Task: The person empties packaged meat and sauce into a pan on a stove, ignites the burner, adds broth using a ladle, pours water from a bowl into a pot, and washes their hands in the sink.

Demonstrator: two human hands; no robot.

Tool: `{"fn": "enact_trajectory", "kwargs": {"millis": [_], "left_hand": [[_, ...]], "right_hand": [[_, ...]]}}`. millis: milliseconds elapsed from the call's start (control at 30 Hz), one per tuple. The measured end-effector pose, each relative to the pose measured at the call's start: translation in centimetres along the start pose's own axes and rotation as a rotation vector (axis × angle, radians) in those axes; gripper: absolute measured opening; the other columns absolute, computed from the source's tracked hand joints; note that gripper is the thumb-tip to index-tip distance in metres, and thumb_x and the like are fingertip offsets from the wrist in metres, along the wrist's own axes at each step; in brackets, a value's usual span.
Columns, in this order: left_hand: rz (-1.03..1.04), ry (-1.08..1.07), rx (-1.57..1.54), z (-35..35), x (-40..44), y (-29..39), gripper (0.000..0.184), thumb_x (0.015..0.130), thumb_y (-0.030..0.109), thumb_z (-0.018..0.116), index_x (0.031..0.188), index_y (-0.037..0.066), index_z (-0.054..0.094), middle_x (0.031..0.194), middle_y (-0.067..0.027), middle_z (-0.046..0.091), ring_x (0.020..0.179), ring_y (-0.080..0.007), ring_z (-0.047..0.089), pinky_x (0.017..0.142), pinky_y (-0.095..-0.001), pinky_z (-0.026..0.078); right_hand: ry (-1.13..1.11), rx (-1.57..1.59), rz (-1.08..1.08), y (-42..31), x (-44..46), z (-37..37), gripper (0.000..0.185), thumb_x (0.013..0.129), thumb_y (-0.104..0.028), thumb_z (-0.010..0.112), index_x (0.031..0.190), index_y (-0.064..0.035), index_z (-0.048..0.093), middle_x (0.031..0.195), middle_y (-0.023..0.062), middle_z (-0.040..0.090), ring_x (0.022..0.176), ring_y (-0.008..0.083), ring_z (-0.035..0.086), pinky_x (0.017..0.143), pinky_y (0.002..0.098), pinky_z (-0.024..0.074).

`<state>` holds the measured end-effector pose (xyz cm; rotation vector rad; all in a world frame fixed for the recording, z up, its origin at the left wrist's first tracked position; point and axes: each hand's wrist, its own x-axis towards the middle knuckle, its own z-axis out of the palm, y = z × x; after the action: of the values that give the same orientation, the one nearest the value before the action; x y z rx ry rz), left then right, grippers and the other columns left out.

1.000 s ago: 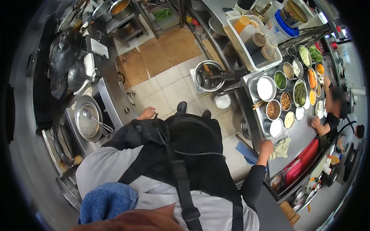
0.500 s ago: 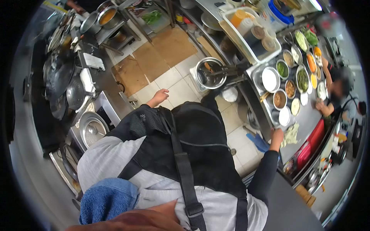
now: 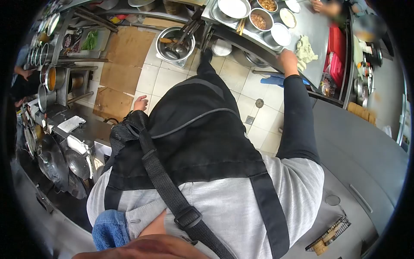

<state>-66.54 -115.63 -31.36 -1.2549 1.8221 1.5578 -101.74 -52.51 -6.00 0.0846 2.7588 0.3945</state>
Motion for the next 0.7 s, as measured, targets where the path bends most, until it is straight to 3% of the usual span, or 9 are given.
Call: {"fn": "enact_trajectory", "kwargs": {"millis": [100, 167, 200, 300, 533, 567, 667, 700], "left_hand": [[0.058, 0.043, 0.029, 0.6, -0.9, 1.7, 0.037, 0.078, 0.01, 0.065, 0.115, 0.006, 0.062, 0.067, -0.0015, 0.057, 0.052, -0.0097, 0.047, 0.045, -0.0275, 0.037], [0.129, 0.026, 0.091, 0.3, -0.2, 1.9, 0.039, 0.078, 0.011, 0.066, 0.116, 0.005, 0.062, 0.079, -0.0063, 0.063, 0.068, -0.0132, 0.056, 0.061, -0.0285, 0.046], [0.186, 0.039, 0.112, 0.3, -0.6, 2.5, 0.039, 0.078, 0.012, 0.066, 0.116, 0.004, 0.062, 0.085, -0.0082, 0.066, 0.074, -0.0149, 0.059, 0.069, -0.0292, 0.048], [0.148, 0.038, 0.042, 0.0, -3.0, 5.7, 0.041, 0.078, 0.012, 0.065, 0.118, 0.003, 0.061, 0.097, -0.0107, 0.067, 0.09, -0.0179, 0.06, 0.084, -0.0302, 0.046], [0.053, 0.182, 0.036, -1.7, -5.4, 7.8, 0.042, 0.081, 0.019, 0.065, 0.119, 0.004, 0.06, 0.103, -0.0067, 0.064, 0.095, -0.0175, 0.056, 0.084, -0.0313, 0.045], [-0.009, 0.09, -0.033, -2.5, -5.1, 8.0, 0.041, 0.083, 0.022, 0.064, 0.12, 0.006, 0.059, 0.101, -0.0027, 0.062, 0.093, -0.015, 0.054, 0.081, -0.0306, 0.044], [0.011, 0.064, -0.053, -3.8, -5.3, 10.6, 0.042, 0.085, 0.025, 0.063, 0.122, 0.006, 0.058, 0.099, -0.0004, 0.061, 0.088, -0.0126, 0.052, 0.077, -0.0291, 0.043], [0.018, 0.066, -0.07, -4.0, -4.2, 11.0, 0.042, 0.086, 0.027, 0.063, 0.121, 0.006, 0.059, 0.099, 0.0001, 0.061, 0.089, -0.0117, 0.053, 0.076, -0.0283, 0.044]], "right_hand": [[-0.018, 0.004, 0.014, -0.4, -0.2, -0.5, 0.052, 0.079, -0.044, 0.068, 0.104, 0.0005, 0.063, 0.108, 0.0228, 0.064, 0.102, 0.0372, 0.062, 0.086, 0.0446, 0.0505], [-0.028, 0.033, 0.026, -0.1, 0.2, -0.2, 0.051, 0.079, -0.044, 0.068, 0.103, 0.0008, 0.064, 0.108, 0.0236, 0.064, 0.102, 0.0376, 0.062, 0.086, 0.0449, 0.0503], [-0.023, -0.002, 0.013, 0.0, 0.2, -0.1, 0.05, 0.077, -0.045, 0.07, 0.104, -0.0036, 0.065, 0.108, 0.0192, 0.066, 0.101, 0.0354, 0.063, 0.084, 0.044, 0.0517], [-0.004, 0.009, -0.021, 0.0, -0.4, -1.0, 0.052, 0.076, -0.048, 0.069, 0.101, -0.0018, 0.066, 0.104, 0.0213, 0.066, 0.098, 0.0366, 0.064, 0.081, 0.0458, 0.0517], [0.07, -0.019, -0.111, 0.0, -0.6, -2.2, 0.053, 0.078, -0.048, 0.067, 0.096, 0.0021, 0.065, 0.095, 0.022, 0.068, 0.089, 0.0395, 0.065, 0.074, 0.047, 0.0524], [0.075, -0.03, -0.116, 0.3, -0.9, -1.4, 0.054, 0.079, -0.048, 0.066, 0.097, 0.003, 0.064, 0.094, 0.022, 0.068, 0.088, 0.0399, 0.065, 0.074, 0.0474, 0.0524], [0.052, 0.085, -0.011, 0.7, -1.9, -0.6, 0.055, 0.083, -0.043, 0.065, 0.107, 0.0057, 0.06, 0.103, 0.025, 0.065, 0.095, 0.0399, 0.063, 0.081, 0.0461, 0.0504], [0.164, 0.194, -0.037, 1.2, -2.4, 0.4, 0.054, 0.084, -0.041, 0.065, 0.11, 0.0059, 0.059, 0.106, 0.0257, 0.063, 0.098, 0.0396, 0.062, 0.085, 0.0453, 0.0489]]}}
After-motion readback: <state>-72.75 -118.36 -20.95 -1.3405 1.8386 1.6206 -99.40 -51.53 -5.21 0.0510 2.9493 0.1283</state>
